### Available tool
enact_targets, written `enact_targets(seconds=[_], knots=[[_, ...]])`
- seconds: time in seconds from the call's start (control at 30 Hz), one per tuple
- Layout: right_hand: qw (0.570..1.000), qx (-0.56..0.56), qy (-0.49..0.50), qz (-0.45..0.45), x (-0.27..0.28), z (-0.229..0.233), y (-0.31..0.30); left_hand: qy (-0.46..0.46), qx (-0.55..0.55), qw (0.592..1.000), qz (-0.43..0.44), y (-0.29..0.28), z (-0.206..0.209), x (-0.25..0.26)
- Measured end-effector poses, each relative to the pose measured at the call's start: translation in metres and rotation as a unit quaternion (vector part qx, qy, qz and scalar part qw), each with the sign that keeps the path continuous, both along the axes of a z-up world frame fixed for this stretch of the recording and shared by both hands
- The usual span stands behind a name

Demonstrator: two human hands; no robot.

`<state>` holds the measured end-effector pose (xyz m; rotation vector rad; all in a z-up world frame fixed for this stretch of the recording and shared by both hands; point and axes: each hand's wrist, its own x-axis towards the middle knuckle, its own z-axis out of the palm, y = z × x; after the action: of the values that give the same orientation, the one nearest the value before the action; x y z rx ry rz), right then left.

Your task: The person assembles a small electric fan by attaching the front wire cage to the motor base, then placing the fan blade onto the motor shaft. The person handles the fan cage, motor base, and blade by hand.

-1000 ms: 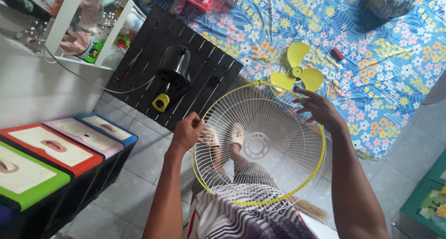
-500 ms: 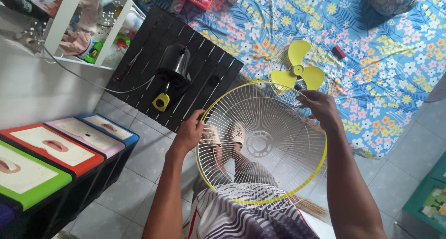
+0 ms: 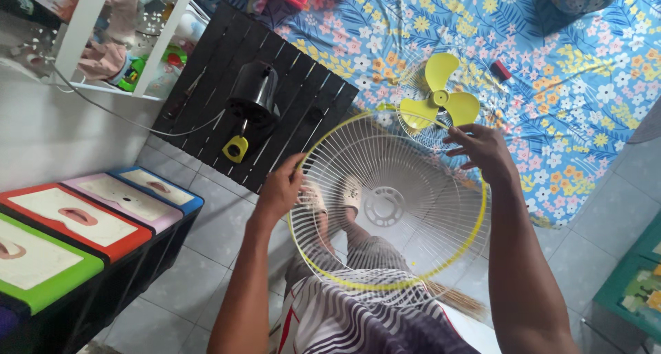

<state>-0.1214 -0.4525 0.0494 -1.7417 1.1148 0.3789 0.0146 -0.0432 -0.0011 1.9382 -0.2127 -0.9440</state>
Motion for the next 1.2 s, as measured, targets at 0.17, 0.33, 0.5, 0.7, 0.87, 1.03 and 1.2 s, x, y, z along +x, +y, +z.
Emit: enact_targets(seconds=[0.17,0.33,0.5,0.7,0.87,1.03,1.2], knots=[[0.999,0.014,-0.036,0.01,0.001,-0.001,0.007,0.01,0.005,1.0,0.012,0.009,0.009,0.02],[0.991,-0.003,-0.108,0.08,-0.015,-0.013,0.02,0.016,0.007,1.0,-0.006,0.021,0.02,0.021],[0.989,-0.039,-0.099,0.1,-0.012,-0.015,0.024,0.035,0.019,0.999,0.0,0.019,0.015,0.018],[0.995,0.039,-0.074,0.06,-0.006,-0.004,0.035,0.073,0.016,0.997,0.019,0.023,0.006,0.006],[0.994,0.013,-0.083,0.077,-0.014,-0.01,0.036,0.084,-0.006,0.996,0.035,0.029,-0.002,0.002],[0.992,-0.027,-0.106,0.064,-0.021,-0.026,0.037,0.069,-0.011,0.997,0.028,0.031,-0.008,-0.001],[0.992,-0.057,-0.103,0.034,-0.025,-0.031,0.042,0.083,-0.023,0.996,0.024,0.035,-0.01,-0.001]])
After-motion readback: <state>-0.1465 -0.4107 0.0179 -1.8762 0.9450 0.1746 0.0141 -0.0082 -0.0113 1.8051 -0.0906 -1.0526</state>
